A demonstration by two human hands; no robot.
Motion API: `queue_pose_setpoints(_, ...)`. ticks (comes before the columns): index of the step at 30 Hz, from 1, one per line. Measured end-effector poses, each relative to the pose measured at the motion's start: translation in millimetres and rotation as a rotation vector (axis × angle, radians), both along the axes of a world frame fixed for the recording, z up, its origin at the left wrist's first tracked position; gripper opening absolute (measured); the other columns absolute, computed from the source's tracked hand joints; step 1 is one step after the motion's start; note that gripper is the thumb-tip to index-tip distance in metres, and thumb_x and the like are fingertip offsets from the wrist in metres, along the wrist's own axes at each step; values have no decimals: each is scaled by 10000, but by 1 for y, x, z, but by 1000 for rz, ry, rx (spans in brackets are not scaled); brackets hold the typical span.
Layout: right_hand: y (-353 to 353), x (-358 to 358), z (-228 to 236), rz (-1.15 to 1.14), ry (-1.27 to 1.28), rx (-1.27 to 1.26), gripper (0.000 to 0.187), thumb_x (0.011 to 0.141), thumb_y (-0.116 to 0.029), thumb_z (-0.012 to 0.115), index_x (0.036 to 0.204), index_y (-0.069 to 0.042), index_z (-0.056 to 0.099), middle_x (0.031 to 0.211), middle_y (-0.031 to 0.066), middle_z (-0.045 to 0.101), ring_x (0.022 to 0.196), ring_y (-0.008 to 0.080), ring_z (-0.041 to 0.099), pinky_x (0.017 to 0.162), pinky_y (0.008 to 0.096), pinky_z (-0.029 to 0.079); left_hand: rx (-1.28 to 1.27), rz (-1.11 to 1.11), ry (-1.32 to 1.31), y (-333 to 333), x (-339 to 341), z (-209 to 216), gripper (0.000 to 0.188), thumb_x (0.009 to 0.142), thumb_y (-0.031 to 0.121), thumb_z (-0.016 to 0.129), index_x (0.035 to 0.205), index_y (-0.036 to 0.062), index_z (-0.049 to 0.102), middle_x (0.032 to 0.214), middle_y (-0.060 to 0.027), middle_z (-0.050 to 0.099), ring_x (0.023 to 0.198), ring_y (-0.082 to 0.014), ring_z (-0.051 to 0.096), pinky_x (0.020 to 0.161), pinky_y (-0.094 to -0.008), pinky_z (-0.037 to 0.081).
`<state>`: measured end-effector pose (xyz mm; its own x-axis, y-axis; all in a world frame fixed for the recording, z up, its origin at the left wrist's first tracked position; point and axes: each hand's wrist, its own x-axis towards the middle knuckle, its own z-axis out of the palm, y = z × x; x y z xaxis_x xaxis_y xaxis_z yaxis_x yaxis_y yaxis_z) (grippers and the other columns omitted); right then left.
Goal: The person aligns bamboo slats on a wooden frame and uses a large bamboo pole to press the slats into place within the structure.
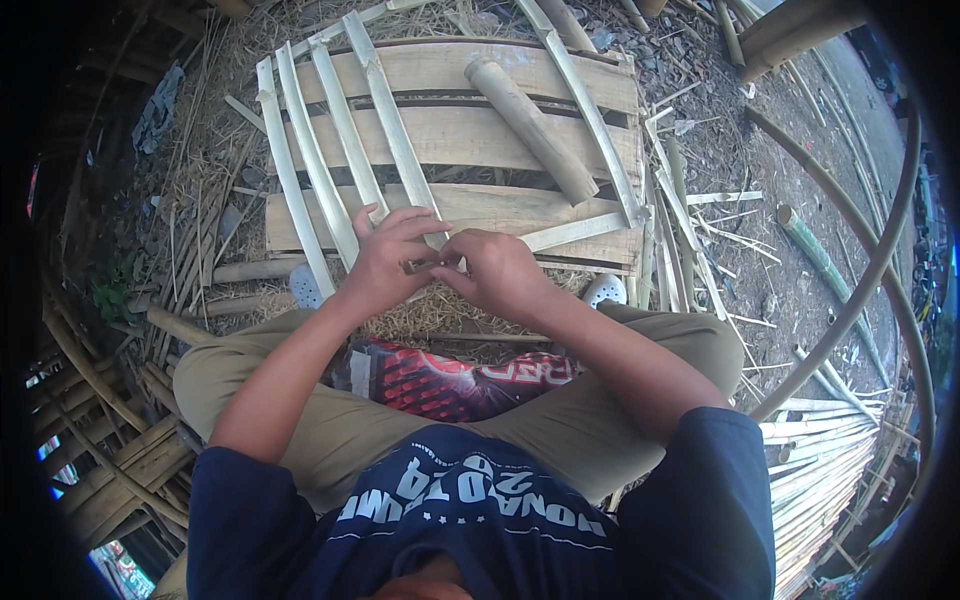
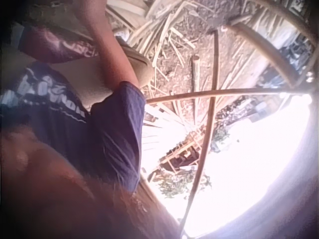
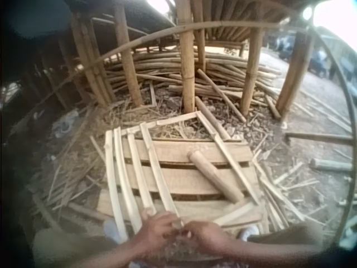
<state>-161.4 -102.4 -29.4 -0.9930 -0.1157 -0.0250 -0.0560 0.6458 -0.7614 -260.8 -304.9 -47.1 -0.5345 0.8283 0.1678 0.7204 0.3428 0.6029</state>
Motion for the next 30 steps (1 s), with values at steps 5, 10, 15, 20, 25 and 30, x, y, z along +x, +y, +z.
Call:
queue_pose_setpoints(5, 52, -27, 15, -395, 353, 194, 321, 878, -194, 811, 1101, -23, 655, 948, 143, 689, 904, 340, 693, 770, 445, 547, -44, -12, -32, -1, -1, 1, 100, 786, 214, 848, 873, 181, 813, 1335, 24, 712, 1369, -213, 557, 1170, -627, 151)
queue_pose_setpoints(10, 92, -29, 17, -504, 330, 700, 487, 889, -253, 793, 1213, 33, 569, 1076, 207, 664, 1081, 373, 652, 899, 470, 533, -29, -52, -63, -2, -1, -2, 90, 819, 227, 828, 903, 197, 815, 1395, 16, 691, 1429, -223, 521, 1213, -623, 110)
queue_pose_setpoints(15, 98, -38, 10, -477, -221, 603, 507, 887, -246, 802, 1201, 50, 537, 1194, 265, 618, 1161, 413, 617, 948, 491, 530, -30, -69, -91, -3, -4, -13, 80, 831, 237, 828, 901, 206, 805, 1379, 27, 708, 1463, -214, 496, 1243, -615, 84)
queue_pose_setpoints(20, 99, -37, -32, -483, 204, 506, 456, 879, -156, 801, 1159, 70, 521, 1164, 301, 620, 1035, 485, 642, 898, 547, 538, -41, -60, -119, -3, -6, -16, 71, 819, 243, 838, 869, 207, 803, 1356, 19, 720, 1466, -206, 495, 1242, -624, 79)
queue_pose_setpoints(25, 101, -33, -40, -506, 259, 404, 517, 888, -219, 797, 1197, 88, 520, 1046, 288, 656, 955, 487, 664, 883, 535, 544, 34, -55, -117, -1, -3, -16, 59, 808, 237, 843, 838, 204, 804, 1361, 2, 712, 1452, -207, 507, 1233, -622, 87)
queue_pose_setpoints(30, 68, -20, -5, -710, -138, -376, 567, 940, -337, 778, 1272, 58, 543, 947, 140, 663, 788, 230, 697, 687, 365, 582, 84, 31, 36, -4, 3, -13, 76, 799, 243, 848, 833, 194, 801, 1295, 14, 708, 1320, -185, 587, 1170, -625, 162)
